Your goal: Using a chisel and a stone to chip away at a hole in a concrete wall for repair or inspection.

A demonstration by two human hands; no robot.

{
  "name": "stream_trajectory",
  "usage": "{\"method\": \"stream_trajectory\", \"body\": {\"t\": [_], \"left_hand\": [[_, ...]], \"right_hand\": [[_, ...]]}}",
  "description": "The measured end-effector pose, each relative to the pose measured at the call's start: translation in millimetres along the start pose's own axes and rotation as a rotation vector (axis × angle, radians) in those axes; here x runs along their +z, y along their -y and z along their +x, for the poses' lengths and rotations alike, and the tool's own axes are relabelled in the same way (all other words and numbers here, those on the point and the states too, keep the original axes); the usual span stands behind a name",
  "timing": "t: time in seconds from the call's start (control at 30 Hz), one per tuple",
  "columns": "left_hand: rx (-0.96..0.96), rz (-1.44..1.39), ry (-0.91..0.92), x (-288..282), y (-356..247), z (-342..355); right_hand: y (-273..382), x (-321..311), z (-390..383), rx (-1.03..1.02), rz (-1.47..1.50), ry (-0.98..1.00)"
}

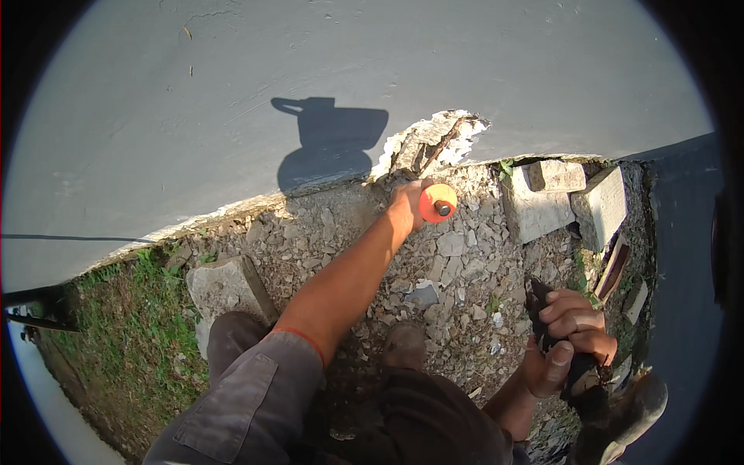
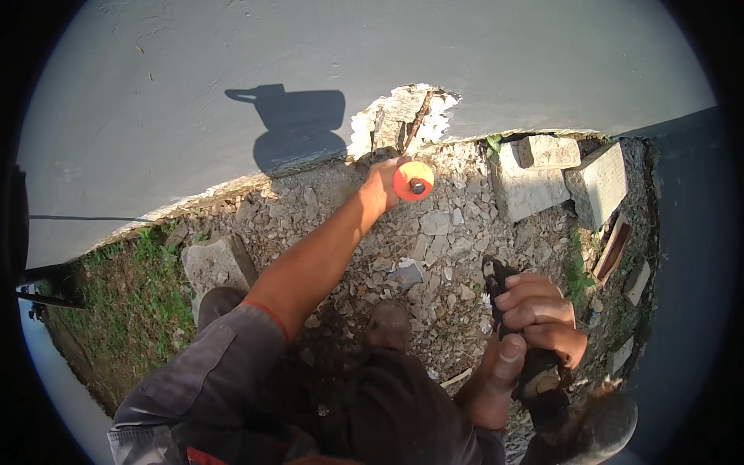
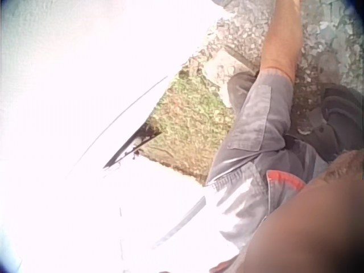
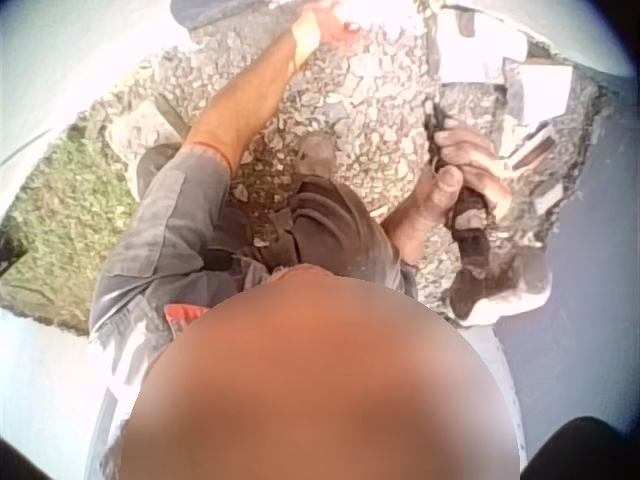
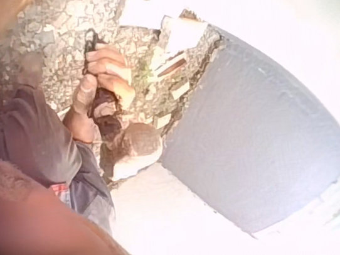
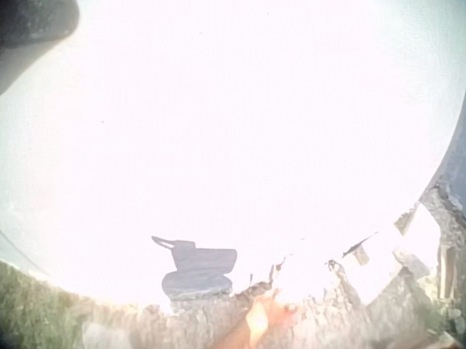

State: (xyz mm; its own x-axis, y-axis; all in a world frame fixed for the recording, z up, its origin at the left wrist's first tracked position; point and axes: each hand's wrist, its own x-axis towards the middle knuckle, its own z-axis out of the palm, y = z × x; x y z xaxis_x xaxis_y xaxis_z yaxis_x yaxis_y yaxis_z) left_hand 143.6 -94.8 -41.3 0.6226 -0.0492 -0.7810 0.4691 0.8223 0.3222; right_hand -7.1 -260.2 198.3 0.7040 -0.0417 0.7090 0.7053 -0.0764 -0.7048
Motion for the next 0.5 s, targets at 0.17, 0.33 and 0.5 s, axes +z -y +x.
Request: {"method": "stream_trajectory", "body": {"t": [0.17,0.33,0.5], "left_hand": [[0.039,-0.046,-0.05,16,9,-5],[0.07,-0.036,-0.02,-2,5,-1],[-0.083,-0.066,0.051,-3,3,-3]], "right_hand": [[-127,8,-105,0.935,-0.479,0.346],[-74,20,-96,0.865,-0.128,0.062],[4,3,-10,0.196,0.002,-0.017]]}}
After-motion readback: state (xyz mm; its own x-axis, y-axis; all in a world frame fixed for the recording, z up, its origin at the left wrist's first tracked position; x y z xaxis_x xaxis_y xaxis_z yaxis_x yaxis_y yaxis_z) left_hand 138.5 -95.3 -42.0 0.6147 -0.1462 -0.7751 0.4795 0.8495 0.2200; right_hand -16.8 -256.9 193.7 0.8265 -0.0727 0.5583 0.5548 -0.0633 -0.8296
